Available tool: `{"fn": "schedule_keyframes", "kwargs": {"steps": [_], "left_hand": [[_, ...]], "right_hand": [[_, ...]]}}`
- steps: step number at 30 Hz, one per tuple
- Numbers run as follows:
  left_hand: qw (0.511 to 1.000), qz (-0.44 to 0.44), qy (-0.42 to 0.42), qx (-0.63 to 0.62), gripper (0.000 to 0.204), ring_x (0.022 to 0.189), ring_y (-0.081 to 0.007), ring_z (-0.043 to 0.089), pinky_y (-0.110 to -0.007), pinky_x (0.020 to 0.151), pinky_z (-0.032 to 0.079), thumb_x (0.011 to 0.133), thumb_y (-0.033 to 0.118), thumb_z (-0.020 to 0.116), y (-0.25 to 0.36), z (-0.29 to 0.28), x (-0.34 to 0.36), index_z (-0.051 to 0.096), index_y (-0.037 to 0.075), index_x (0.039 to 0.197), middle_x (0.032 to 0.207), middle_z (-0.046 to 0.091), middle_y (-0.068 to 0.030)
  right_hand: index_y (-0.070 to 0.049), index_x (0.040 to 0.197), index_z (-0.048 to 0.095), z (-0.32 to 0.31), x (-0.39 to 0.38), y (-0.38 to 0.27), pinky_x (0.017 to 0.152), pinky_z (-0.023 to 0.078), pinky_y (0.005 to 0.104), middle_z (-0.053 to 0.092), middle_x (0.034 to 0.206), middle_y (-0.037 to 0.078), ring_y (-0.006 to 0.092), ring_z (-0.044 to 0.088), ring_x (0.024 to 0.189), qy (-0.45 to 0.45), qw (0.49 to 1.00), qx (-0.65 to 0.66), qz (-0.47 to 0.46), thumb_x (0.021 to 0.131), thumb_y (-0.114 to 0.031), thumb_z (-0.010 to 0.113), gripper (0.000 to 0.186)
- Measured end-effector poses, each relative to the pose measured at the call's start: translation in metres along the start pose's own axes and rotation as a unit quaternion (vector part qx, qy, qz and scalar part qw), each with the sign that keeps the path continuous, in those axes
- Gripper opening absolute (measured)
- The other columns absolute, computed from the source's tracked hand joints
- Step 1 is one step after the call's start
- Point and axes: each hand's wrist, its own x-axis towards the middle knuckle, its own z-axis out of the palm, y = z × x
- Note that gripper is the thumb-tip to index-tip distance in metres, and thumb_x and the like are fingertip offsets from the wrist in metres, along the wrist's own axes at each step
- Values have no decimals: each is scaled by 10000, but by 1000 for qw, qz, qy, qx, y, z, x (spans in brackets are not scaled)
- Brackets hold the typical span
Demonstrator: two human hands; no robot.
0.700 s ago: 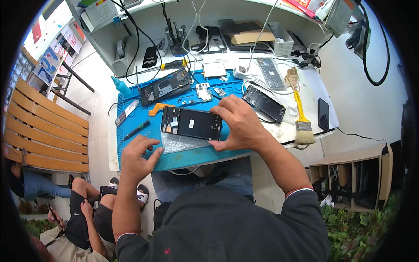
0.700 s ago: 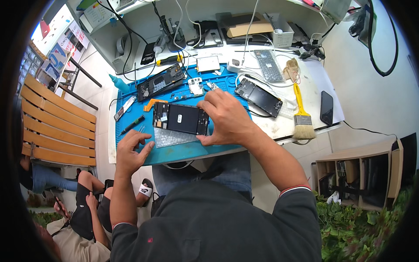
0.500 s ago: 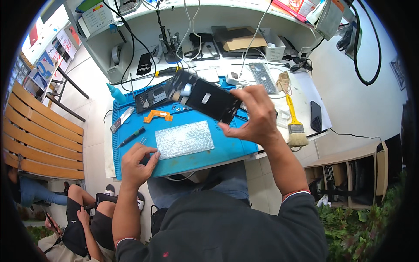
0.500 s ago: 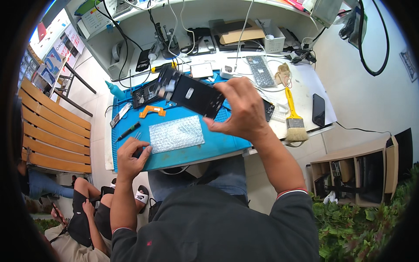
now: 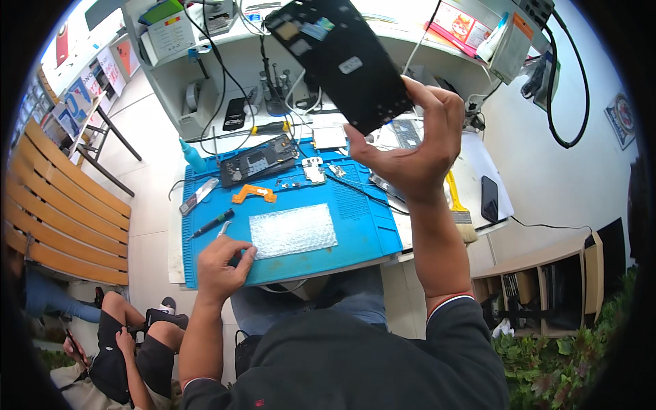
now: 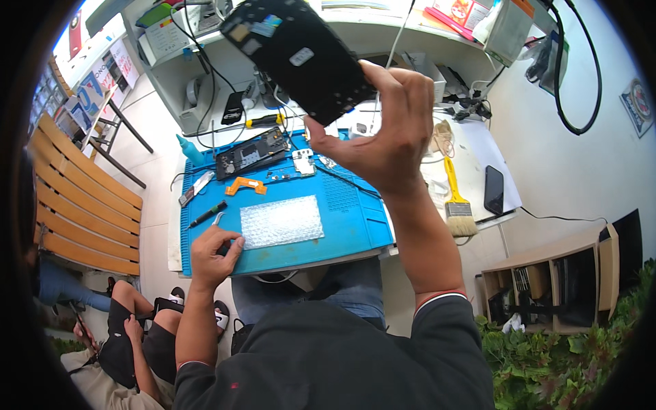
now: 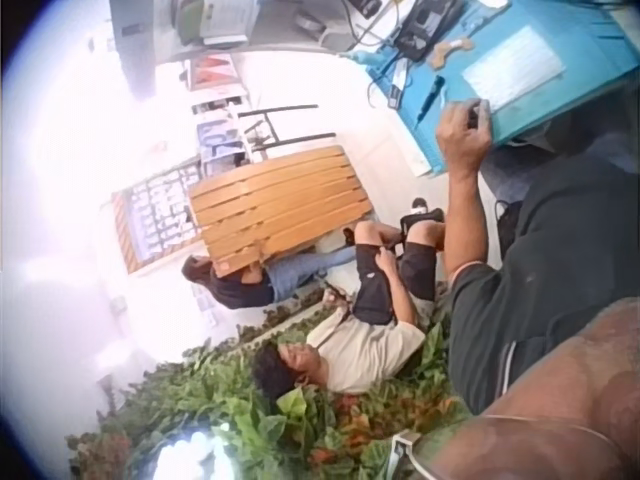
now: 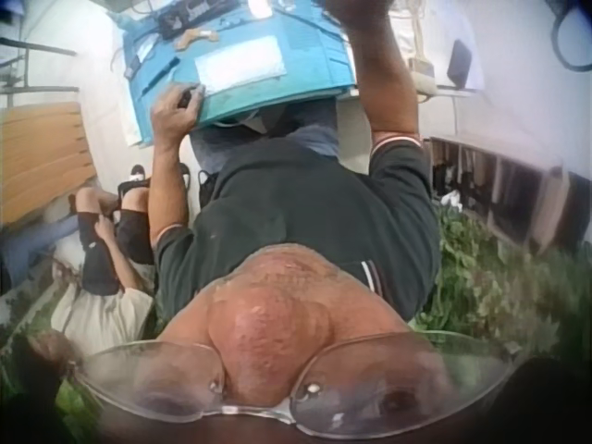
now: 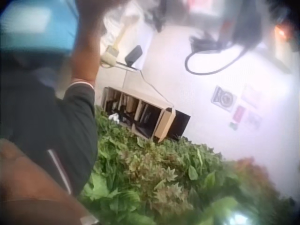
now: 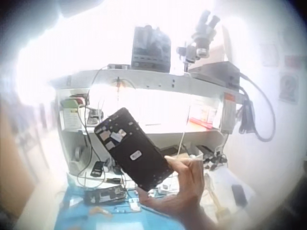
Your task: The person assembles a mobile phone by placing internal components into the chassis, connecting ribbon cables by hand, and then placing the battery and a motherboard shield over the components.
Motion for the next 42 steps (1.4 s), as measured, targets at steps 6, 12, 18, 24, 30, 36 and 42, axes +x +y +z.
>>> {"fn": "schedule_keyframes", "kwargs": {"steps": [6, 12, 18, 24, 30, 36, 42], "left_hand": [[999, 17, 9, 40, 81, 671, -218, 709, -359, 619, 545, 915, 115, 925, 2, 4, -1, 852, 90, 941, 818, 739, -53], [997, 42, 8, 67, 103, 655, -238, 681, -378, 606, 537, 912, 169, 932, -3, 6, -1, 851, 105, 920, 798, 716, -52], [995, 52, 10, 83, 89, 704, -282, 715, -396, 650, 558, 956, 139, 892, -4, 4, -5, 844, 70, 925, 817, 736, -90], [997, 36, 2, 73, 128, 714, -309, 716, -423, 658, 556, 995, 158, 856, 0, 5, -1, 833, 59, 917, 815, 731, -105], [995, 46, 9, 88, 130, 732, -311, 729, -433, 670, 568, 994, 181, 856, -5, 6, -4, 844, 72, 924, 819, 740, -104], [996, 29, 9, 89, 134, 755, -323, 745, -428, 685, 586, 996, 191, 854, -3, 6, -6, 854, 75, 927, 836, 747, -112], [996, 26, 7, 90, 133, 749, -317, 739, -418, 686, 586, 992, 182, 862, -1, 5, -4, 851, 64, 932, 846, 751, -111]], "right_hand": [[-51, 1247, 752, 56, 46, -36, 889, 520, 443, 624, 1058, 80, 285, 627, 994, 95, 993, 71, -24, 682, -465, 1053, 763], [-58, 1215, 761, 88, 105, -50, 864, 520, 437, 604, 1032, 72, 284, 624, 970, 190, 975, 68, -89, 684, -537, 1026, 763], [-31, 1173, 740, 84, 172, -69, 839, 508, 420, 661, 983, 74, 246, 623, 877, 222, 965, 122, -71, 750, -337, 961, 567], [-56, 1154, 692, 108, 224, -61, 882, 488, 439, 602, 961, 73, 263, 595, 915, 337, 913, 97, -210, 736, -339, 969, 576], [-45, 1131, 687, 118, 240, -67, 810, 479, 417, 585, 990, 93, 254, 583, 907, 363, 900, 96, -221, 732, -326, 954, 556], [-50, 1129, 680, 124, 265, -95, 787, 466, 411, 576, 1001, 85, 243, 570, 903, 387, 891, 116, -208, 706, -279, 927, 540], [-89, 1055, 596, 143, 273, -138, 784, 423, 385, 513, 1021, 76, 224, 500, 922, 366, 880, 232, -193, 731, -238, 852, 439]]}}
